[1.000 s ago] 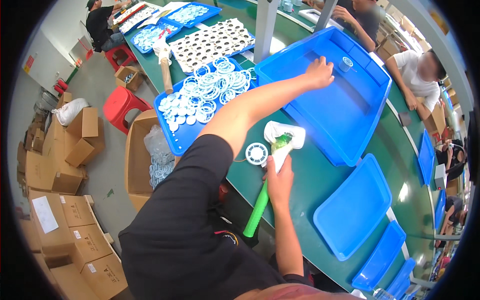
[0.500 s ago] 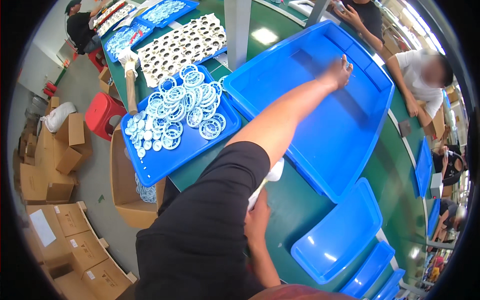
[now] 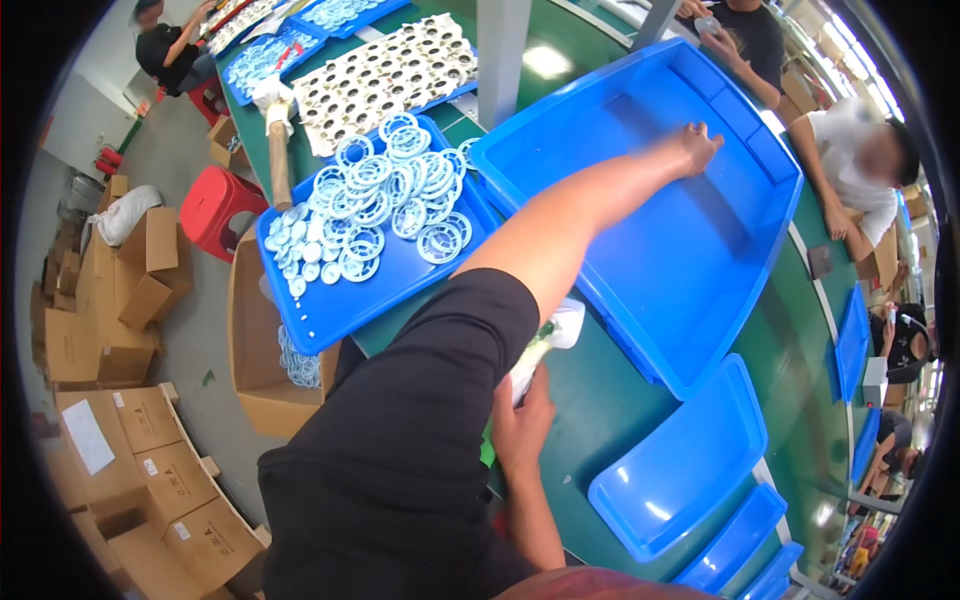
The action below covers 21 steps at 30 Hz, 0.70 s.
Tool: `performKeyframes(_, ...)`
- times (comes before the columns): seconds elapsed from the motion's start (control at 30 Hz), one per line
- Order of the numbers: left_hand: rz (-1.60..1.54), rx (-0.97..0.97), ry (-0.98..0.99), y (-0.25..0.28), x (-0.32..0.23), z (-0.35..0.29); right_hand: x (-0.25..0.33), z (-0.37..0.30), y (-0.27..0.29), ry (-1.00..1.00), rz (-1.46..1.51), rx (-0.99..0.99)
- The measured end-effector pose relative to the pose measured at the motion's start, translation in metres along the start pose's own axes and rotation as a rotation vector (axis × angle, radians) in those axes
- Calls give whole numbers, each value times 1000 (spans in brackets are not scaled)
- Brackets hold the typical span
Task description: Assemble small plastic electronic components on a factory production line.
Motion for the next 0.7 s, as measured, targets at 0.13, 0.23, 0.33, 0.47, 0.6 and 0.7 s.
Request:
performKeyframes(0.13, 52, 29, -266, 50, -29, -55, 0, -1, -4, -22, 151, -15)
performKeyframes(0.23, -67, -89, -352, 122, -54, -121, -2, -3, -2, -40, 187, -19)
performKeyframes(0.33, -246, -387, -509, 209, -85, -202, -5, -4, 5, -59, 228, -39)
performKeyframes(0.47, -271, -425, -408, 311, -81, -342, -18, -4, 0, -75, 262, -2)
performKeyframes(0.6, -306, -481, -163, 337, -57, -464, -20, -10, 10, -54, 283, -67)
performKeyframes(0.7, -381, -411, 40, 319, -27, -524, -17, -12, 8, -41, 208, -52)
Point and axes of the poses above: each hand's wrist, its own z-axis towards the middle knuckle, its own y-axis out of the back of the hand, x = y × z, the point moved 6 cm from there along z, towards the middle knuckle, and after that the axes turned 2 degrees about y, right-handed, at the moved point
